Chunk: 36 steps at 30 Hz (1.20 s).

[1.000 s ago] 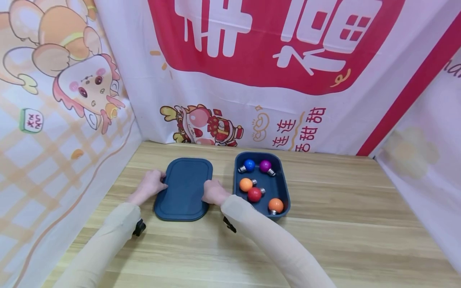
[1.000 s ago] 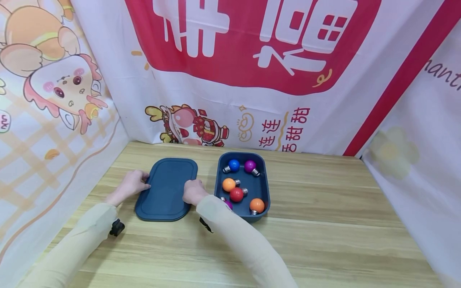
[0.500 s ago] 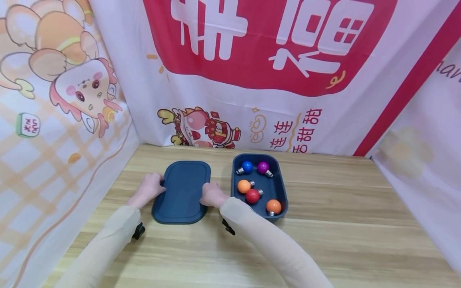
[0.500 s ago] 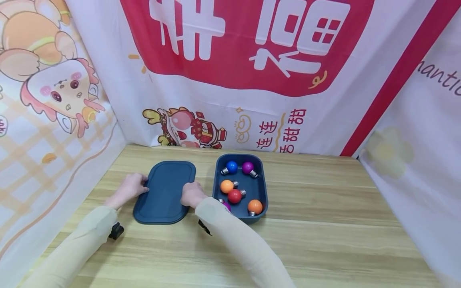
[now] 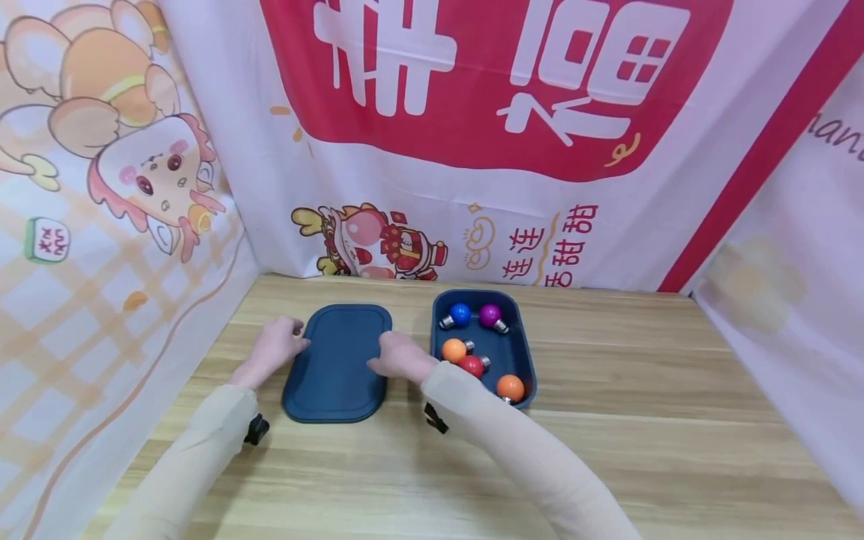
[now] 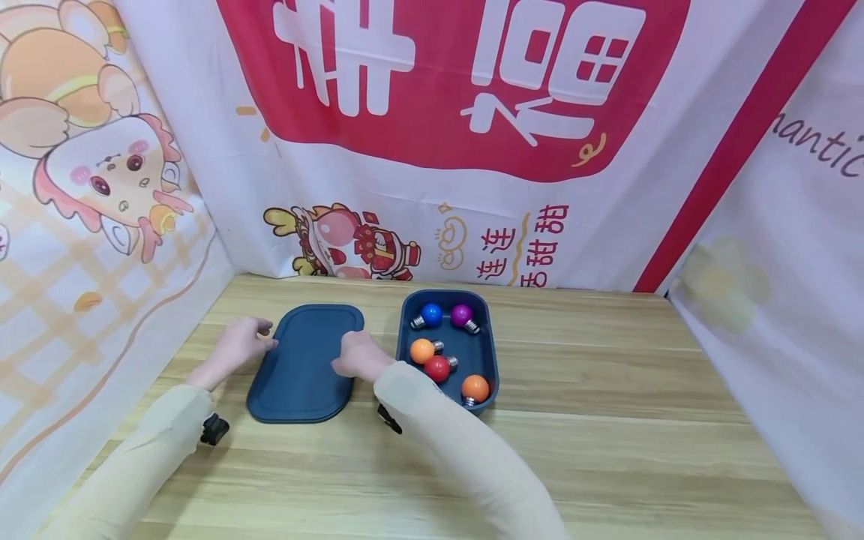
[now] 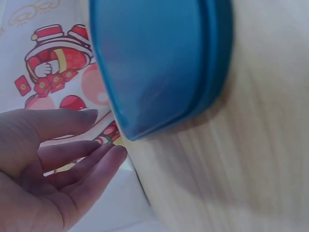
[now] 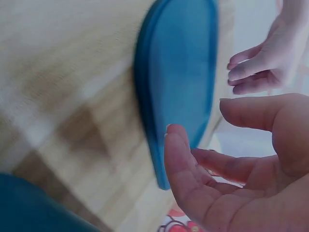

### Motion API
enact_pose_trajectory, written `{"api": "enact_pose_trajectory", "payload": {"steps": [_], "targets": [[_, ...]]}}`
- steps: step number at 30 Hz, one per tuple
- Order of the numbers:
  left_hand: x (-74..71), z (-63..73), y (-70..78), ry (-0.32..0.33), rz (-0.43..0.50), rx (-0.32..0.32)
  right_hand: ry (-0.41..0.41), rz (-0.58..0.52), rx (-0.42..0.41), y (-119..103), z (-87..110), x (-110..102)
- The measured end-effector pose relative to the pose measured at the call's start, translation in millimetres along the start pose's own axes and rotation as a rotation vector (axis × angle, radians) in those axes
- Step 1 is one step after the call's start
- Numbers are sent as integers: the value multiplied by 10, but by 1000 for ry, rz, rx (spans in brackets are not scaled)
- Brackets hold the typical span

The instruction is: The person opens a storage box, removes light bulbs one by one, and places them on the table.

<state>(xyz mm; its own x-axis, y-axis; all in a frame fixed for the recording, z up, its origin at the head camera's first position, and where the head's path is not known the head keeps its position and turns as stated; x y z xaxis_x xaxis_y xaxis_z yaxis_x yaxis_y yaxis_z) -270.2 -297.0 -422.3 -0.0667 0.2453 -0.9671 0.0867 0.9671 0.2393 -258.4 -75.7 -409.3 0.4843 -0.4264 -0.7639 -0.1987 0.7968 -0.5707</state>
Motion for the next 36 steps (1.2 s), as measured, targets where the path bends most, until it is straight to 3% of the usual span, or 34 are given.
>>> {"api": "enact_pose_trajectory", "payload": {"steps": [5, 14, 27, 36], "targets": [[-68, -16, 139, 57, 5, 26, 17, -41, -38, -38, 111, -148], [-155, 5, 552, 142, 100, 108, 78, -69, -118, 71, 272, -424], [-192, 41, 1130, 135, 197, 210, 160, -108, -174, 322, 505, -754], [-83, 25, 1417, 127, 242, 258, 218, -138, -174, 590, 620, -853]]}}
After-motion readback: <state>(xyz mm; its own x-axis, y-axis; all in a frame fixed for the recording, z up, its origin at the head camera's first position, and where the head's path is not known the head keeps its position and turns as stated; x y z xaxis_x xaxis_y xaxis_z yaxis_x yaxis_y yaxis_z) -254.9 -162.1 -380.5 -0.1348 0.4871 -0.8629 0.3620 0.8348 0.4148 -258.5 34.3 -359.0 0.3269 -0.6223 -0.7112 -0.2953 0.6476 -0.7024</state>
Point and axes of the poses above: each hand's wrist, its own z-axis away from the middle knuckle, its own x-axis out of the palm, y = z × x, the point moved 4 cm from there along -z, towards the middle knuckle, and after that the axes turned 7 degrees about -z, right-handed, at the moved point
